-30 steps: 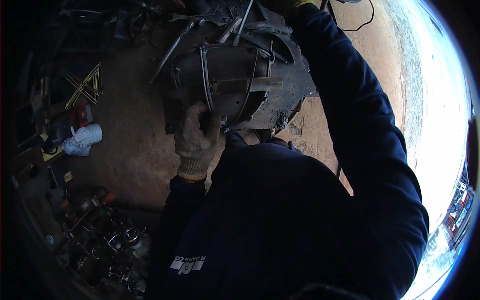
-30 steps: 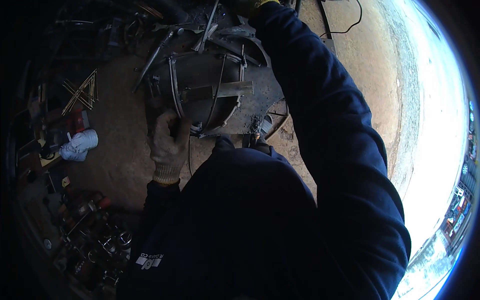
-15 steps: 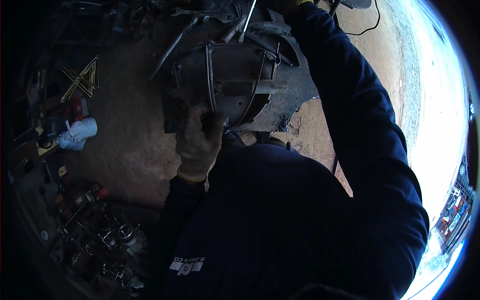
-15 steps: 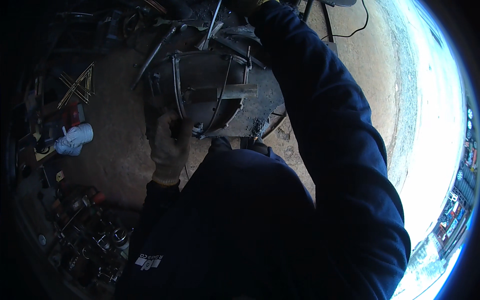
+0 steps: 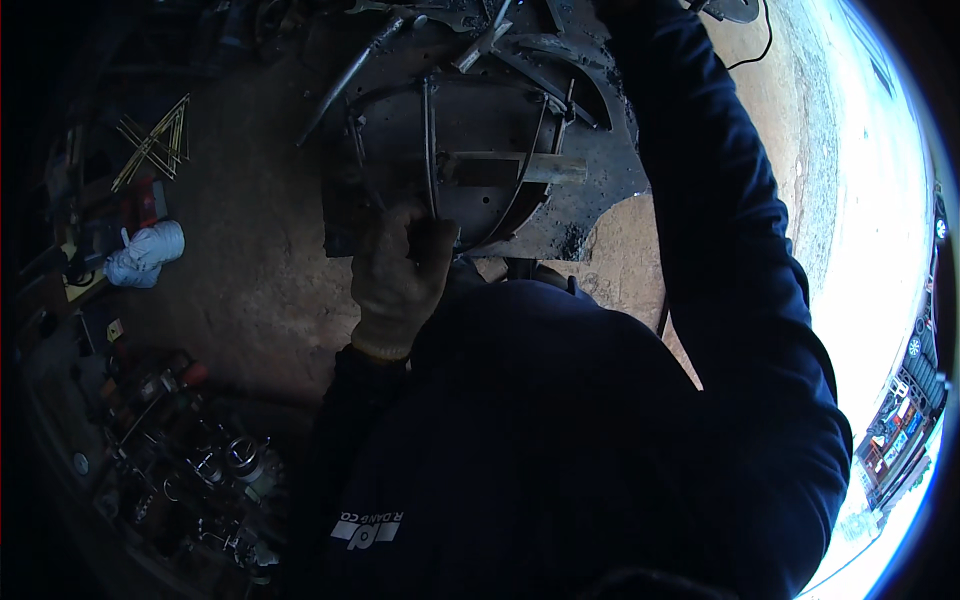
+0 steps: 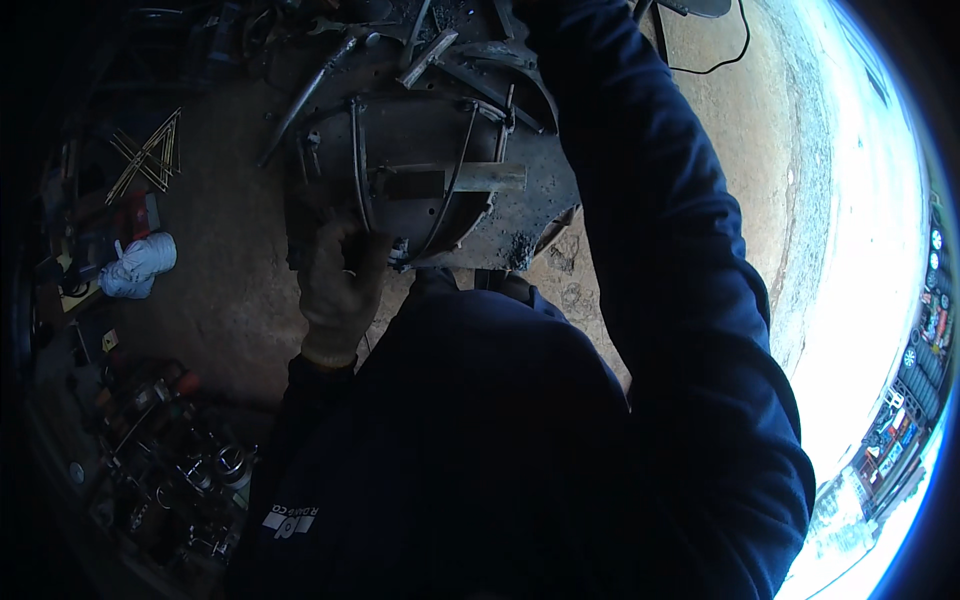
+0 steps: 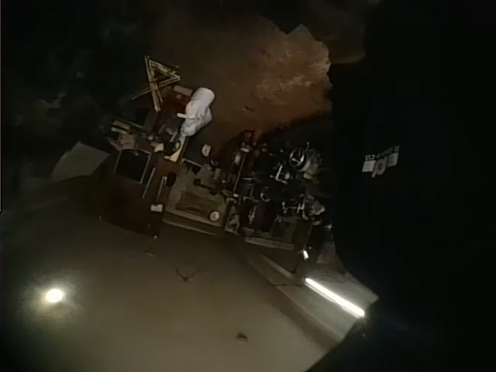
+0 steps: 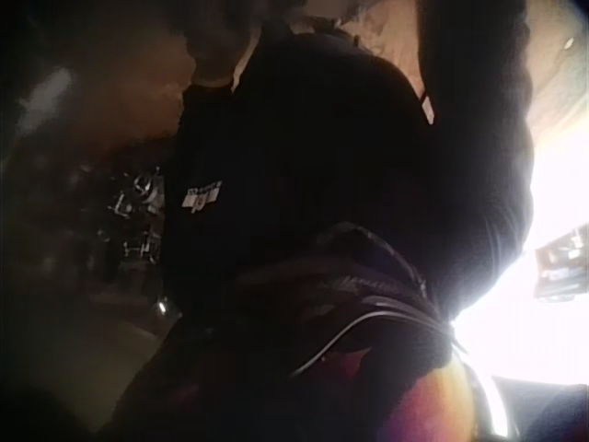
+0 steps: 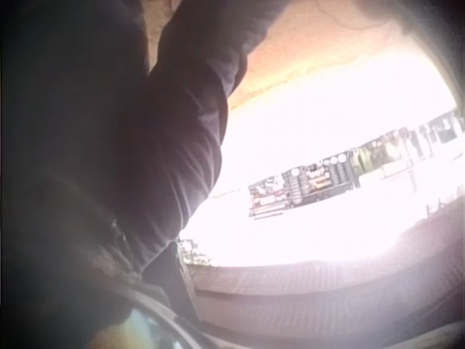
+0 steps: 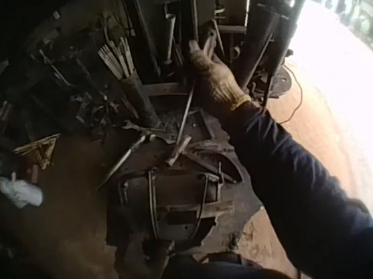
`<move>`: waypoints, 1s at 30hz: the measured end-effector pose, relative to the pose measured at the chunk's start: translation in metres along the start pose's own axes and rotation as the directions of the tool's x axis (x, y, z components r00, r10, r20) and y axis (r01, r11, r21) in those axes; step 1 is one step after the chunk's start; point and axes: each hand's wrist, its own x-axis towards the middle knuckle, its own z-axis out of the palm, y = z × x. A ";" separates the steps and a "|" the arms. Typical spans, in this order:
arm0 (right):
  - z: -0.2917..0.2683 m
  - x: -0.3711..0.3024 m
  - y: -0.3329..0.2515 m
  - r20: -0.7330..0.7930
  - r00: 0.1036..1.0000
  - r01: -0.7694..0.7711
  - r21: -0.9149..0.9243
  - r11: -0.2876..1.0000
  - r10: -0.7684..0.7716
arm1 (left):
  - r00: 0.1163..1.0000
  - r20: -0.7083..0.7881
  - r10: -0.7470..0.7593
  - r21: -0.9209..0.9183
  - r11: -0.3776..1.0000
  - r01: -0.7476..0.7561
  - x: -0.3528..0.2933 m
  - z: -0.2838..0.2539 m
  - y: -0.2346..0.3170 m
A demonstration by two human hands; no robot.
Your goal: The person uses a welding tool to fuse together a metal frame secured with several clamps, and then uses a wrench to adjust the assembly.
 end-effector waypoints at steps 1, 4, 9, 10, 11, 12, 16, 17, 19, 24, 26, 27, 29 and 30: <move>-0.012 0.004 -0.007 -0.012 0.992 0.112 -0.335 0.935 -0.123 | 1.000 0.008 -0.002 0.004 1.000 0.002 0.001 -0.001 0.001; -0.019 -0.002 -0.006 -0.215 0.976 -0.157 -0.571 0.806 0.037 | 0.999 0.032 -0.024 -0.019 1.000 0.024 0.001 -0.002 0.002; 0.006 -0.046 -0.008 -0.144 0.646 -0.744 0.104 0.661 0.750 | 0.975 -0.186 0.119 -0.166 0.975 -0.151 0.010 -0.014 -0.021; -0.009 -0.056 0.005 -0.070 0.771 -0.622 -0.298 0.724 0.633 | 0.950 -0.269 0.159 -0.210 0.953 -0.219 0.021 -0.018 -0.028; -0.028 -0.067 0.026 0.060 0.842 -0.380 -0.640 0.668 0.536 | 0.943 -0.287 0.169 -0.133 0.968 -0.214 0.039 -0.029 -0.032; -0.033 -0.073 0.039 0.231 0.849 -0.053 -0.857 0.512 0.474 | 0.937 -0.305 0.171 -0.055 0.979 -0.196 0.059 -0.043 -0.038; 0.010 -0.056 0.035 0.279 0.753 -0.394 -0.534 0.748 0.596 | 0.987 -0.058 -0.150 0.409 0.898 0.161 0.122 -0.082 -0.096; -0.002 -0.057 0.046 0.266 0.749 -0.397 -0.552 0.733 0.606 | 0.980 0.023 -0.196 0.508 0.847 0.158 0.142 -0.076 -0.104; -0.026 -0.060 0.056 0.150 0.720 -0.394 -0.716 0.577 0.678 | 0.929 0.211 -0.303 0.468 0.866 0.177 0.168 -0.066 -0.095; 0.009 -0.064 -0.008 -0.158 0.775 -0.533 -0.683 0.500 0.612 | 0.928 0.246 -0.281 0.465 0.874 0.141 0.168 -0.064 -0.117; 0.020 -0.061 -0.028 -0.111 0.896 -0.341 -0.792 0.507 0.429 | 0.921 0.258 -0.293 0.485 0.863 0.139 0.168 -0.063 -0.110; 0.031 -0.051 -0.033 0.010 0.898 -0.245 -0.819 0.518 0.441 | 0.934 0.262 -0.242 0.449 0.888 0.104 0.169 -0.062 -0.115; 0.064 -0.038 -0.045 0.234 0.833 -0.071 -0.852 0.518 0.500 | 0.957 0.229 -0.175 0.427 0.902 0.063 0.166 -0.060 -0.132; 0.080 -0.030 -0.049 0.342 0.779 0.019 -0.851 0.524 0.526 | 0.967 0.210 -0.145 0.418 0.908 0.045 0.163 -0.059 -0.141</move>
